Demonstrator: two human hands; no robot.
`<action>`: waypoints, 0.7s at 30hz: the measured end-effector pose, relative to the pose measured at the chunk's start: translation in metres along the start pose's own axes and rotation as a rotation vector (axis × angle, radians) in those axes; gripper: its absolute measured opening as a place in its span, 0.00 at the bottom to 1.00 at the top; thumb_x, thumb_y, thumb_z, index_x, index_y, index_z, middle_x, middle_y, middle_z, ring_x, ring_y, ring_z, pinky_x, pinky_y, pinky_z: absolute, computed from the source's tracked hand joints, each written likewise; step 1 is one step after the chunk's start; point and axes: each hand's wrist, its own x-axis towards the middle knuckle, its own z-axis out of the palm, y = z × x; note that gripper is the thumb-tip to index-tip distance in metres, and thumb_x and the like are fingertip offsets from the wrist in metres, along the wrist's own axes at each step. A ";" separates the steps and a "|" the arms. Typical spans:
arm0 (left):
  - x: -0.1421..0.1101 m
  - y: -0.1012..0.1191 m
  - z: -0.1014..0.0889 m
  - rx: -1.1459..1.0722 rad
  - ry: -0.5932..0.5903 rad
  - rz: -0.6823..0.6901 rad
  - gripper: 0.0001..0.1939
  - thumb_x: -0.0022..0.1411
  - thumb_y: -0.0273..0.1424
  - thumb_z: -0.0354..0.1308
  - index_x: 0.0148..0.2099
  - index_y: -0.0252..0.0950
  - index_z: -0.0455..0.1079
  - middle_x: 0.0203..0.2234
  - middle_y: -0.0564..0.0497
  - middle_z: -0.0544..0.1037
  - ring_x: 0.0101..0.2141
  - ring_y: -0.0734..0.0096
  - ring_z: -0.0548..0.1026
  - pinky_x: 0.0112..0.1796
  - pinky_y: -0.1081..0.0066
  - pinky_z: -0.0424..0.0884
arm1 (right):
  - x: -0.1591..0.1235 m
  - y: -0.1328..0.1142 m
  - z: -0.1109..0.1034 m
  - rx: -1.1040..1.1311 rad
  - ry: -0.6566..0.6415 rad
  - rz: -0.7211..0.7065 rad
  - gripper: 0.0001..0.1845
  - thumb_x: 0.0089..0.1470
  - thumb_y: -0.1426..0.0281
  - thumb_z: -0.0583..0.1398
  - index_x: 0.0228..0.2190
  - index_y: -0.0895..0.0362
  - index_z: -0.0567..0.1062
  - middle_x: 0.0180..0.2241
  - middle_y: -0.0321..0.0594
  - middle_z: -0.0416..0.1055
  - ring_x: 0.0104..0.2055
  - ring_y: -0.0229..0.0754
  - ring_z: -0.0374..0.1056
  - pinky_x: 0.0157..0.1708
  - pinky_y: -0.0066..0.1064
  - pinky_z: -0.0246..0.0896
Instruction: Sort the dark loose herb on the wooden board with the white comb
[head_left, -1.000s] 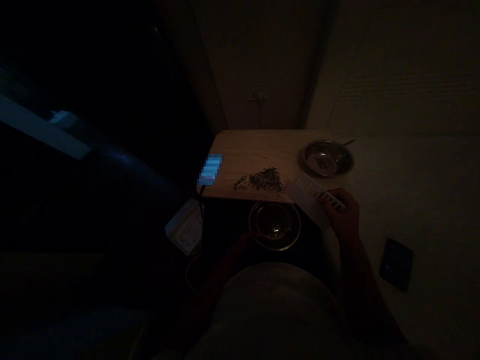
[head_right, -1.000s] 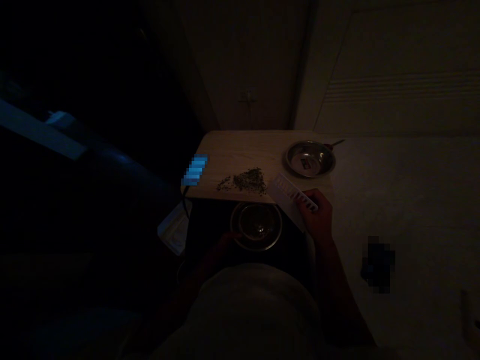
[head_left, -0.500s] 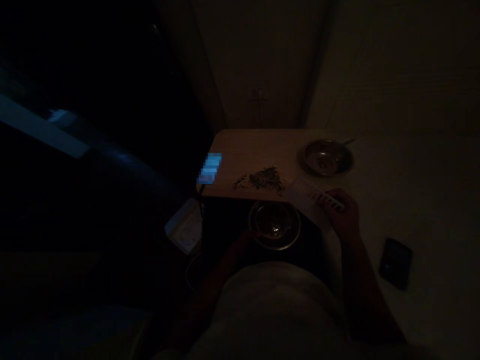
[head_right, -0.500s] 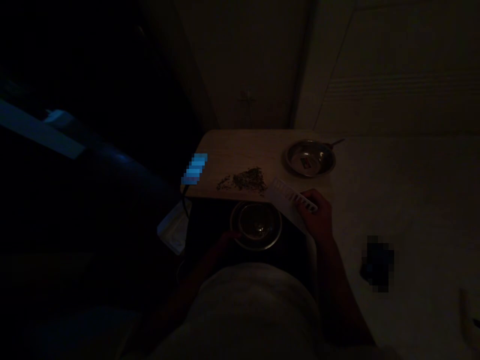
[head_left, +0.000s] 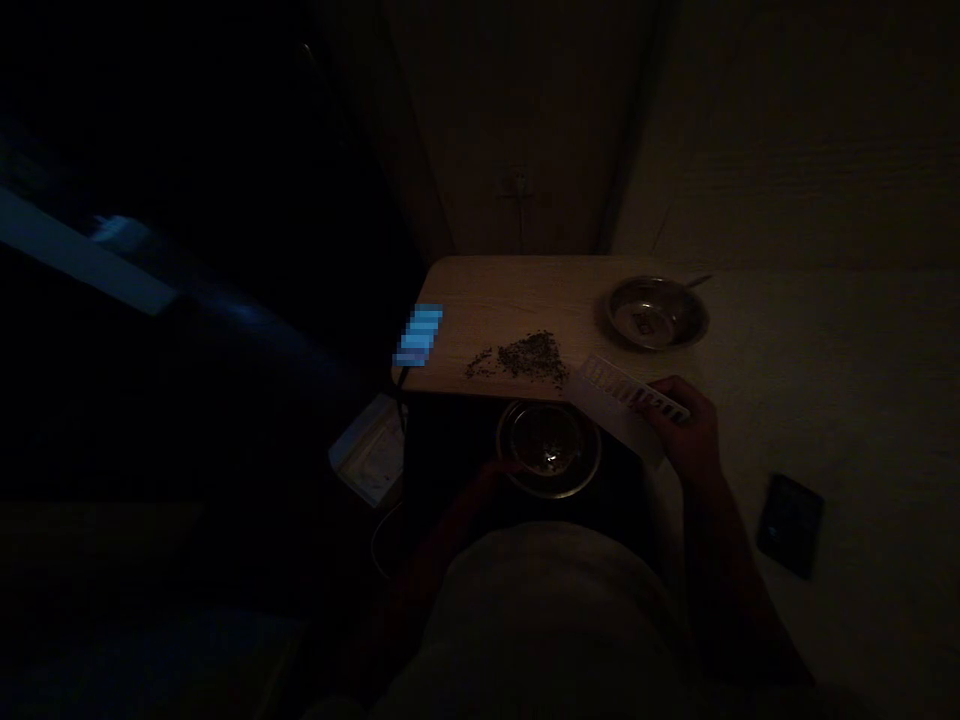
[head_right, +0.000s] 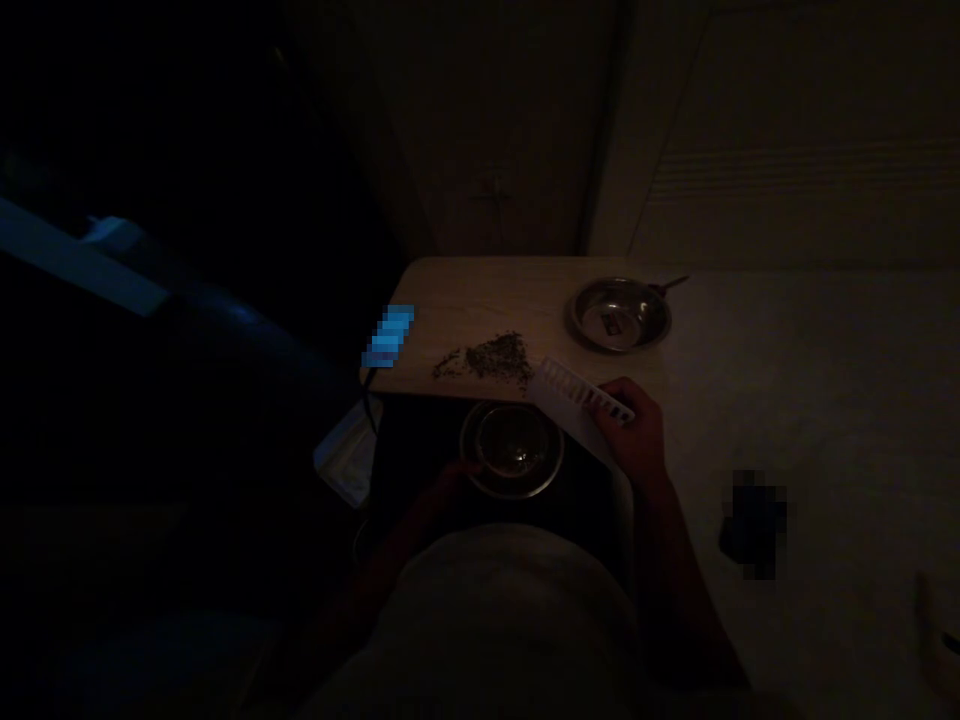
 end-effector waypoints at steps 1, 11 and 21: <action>0.001 0.000 0.001 -0.002 0.000 0.003 0.34 0.37 0.22 0.68 0.52 0.29 0.73 0.52 0.41 0.77 0.64 0.37 0.55 0.62 0.49 0.48 | 0.000 0.000 0.000 0.001 -0.002 0.002 0.08 0.46 0.65 0.66 0.27 0.55 0.73 0.25 0.33 0.69 0.25 0.35 0.62 0.24 0.26 0.57; -0.009 0.001 0.003 -0.003 0.039 -0.012 0.32 0.36 0.22 0.68 0.49 0.29 0.75 0.50 0.38 0.78 0.63 0.35 0.57 0.62 0.47 0.48 | -0.001 0.000 -0.001 0.026 -0.026 0.006 0.09 0.47 0.65 0.66 0.26 0.55 0.73 0.24 0.33 0.69 0.24 0.35 0.61 0.24 0.26 0.56; -0.007 0.004 0.005 -0.014 0.057 -0.049 0.33 0.36 0.22 0.67 0.51 0.31 0.74 0.49 0.41 0.78 0.63 0.39 0.58 0.62 0.50 0.51 | 0.000 0.001 0.003 -0.018 0.051 0.038 0.09 0.47 0.64 0.65 0.27 0.56 0.72 0.24 0.33 0.68 0.24 0.34 0.61 0.23 0.26 0.55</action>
